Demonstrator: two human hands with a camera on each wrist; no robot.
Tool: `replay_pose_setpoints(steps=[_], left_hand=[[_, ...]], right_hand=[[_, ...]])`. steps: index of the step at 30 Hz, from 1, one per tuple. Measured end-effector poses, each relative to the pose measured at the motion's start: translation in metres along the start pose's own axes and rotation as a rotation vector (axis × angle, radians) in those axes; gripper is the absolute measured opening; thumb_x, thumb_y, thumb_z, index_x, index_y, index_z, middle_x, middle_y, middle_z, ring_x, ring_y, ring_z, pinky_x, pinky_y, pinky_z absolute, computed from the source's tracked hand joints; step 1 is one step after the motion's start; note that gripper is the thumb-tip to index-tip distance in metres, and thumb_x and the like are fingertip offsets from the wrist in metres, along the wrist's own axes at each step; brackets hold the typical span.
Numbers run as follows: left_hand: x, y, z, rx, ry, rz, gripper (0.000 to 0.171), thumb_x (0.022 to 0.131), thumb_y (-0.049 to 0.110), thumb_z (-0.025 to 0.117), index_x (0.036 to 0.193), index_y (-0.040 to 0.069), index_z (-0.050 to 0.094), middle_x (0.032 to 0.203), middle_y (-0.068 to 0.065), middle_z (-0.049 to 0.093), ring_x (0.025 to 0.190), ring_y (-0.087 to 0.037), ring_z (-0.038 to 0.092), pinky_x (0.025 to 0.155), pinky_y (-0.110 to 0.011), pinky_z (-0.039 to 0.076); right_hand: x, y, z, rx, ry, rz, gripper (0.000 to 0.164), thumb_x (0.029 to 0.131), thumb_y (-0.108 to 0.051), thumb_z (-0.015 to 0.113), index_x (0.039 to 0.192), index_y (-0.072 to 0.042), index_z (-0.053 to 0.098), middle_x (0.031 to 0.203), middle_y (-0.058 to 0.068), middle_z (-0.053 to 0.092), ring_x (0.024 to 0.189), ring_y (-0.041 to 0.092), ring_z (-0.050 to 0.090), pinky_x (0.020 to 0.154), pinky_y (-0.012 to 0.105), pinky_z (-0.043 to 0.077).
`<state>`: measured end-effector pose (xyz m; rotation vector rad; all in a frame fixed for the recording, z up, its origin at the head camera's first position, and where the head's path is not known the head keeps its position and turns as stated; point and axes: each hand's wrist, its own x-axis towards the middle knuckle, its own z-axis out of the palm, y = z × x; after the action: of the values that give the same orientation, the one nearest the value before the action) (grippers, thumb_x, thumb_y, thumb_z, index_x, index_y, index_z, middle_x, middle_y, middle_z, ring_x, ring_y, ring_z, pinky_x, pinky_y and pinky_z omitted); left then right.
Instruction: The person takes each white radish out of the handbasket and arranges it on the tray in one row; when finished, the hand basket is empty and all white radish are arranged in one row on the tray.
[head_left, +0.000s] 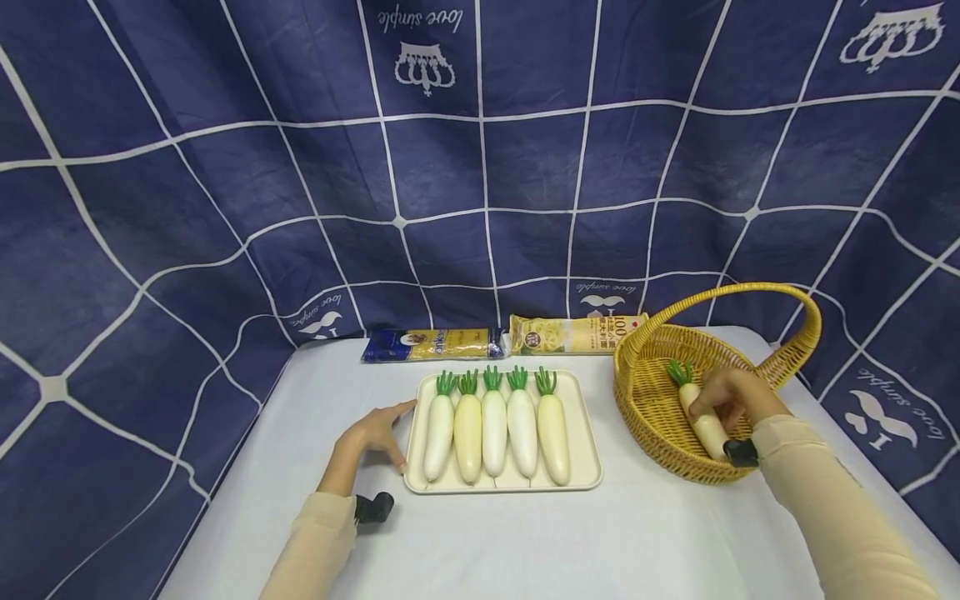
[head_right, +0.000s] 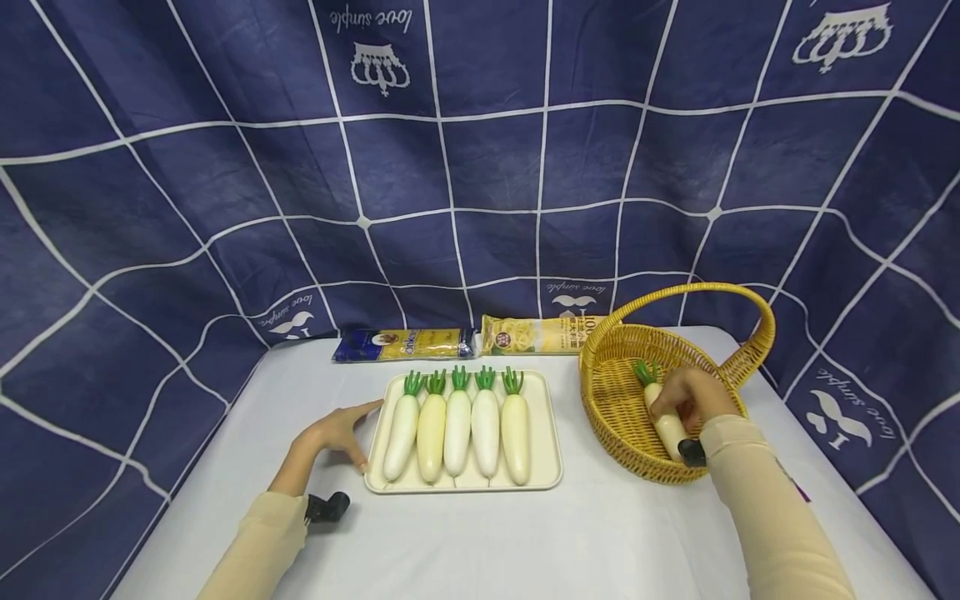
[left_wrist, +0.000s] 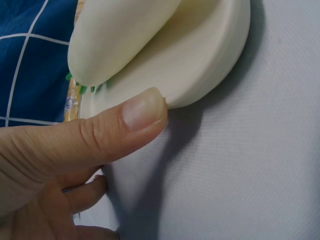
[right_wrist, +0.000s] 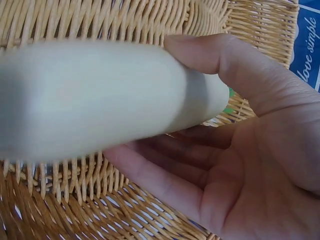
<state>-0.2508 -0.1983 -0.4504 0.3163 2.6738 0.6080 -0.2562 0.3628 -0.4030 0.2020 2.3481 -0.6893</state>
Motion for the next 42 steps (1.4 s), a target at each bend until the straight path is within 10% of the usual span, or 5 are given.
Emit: replay_pose_setpoints(steps=[16, 42], left_hand=[[0.001, 0.000, 0.001, 0.007, 0.000, -0.021, 0.115, 0.044, 0.016, 0.092, 0.145, 0.009, 0.036, 0.139, -0.026, 0.044, 0.128, -0.046, 0.038, 0.103, -0.063, 0.032], [0.001, -0.001, 0.001, 0.006, 0.001, -0.010, 0.115, 0.044, 0.017, 0.092, 0.145, 0.009, 0.036, 0.140, -0.026, 0.043, 0.129, -0.047, 0.037, 0.103, -0.064, 0.031]], right_hand=[[-0.001, 0.003, -0.008, 0.120, -0.003, -0.215, 0.072, 0.080, -0.016, 0.066, 0.125, 0.024, 0.026, 0.102, 0.027, 0.051, 0.087, 0.026, 0.061, 0.075, 0.041, 0.058], [-0.027, -0.005, 0.011, 0.350, 0.298, -0.477, 0.072, 0.093, -0.029, 0.053, 0.134, 0.022, 0.021, 0.118, 0.033, 0.052, 0.095, 0.020, 0.060, 0.081, 0.038, 0.056]])
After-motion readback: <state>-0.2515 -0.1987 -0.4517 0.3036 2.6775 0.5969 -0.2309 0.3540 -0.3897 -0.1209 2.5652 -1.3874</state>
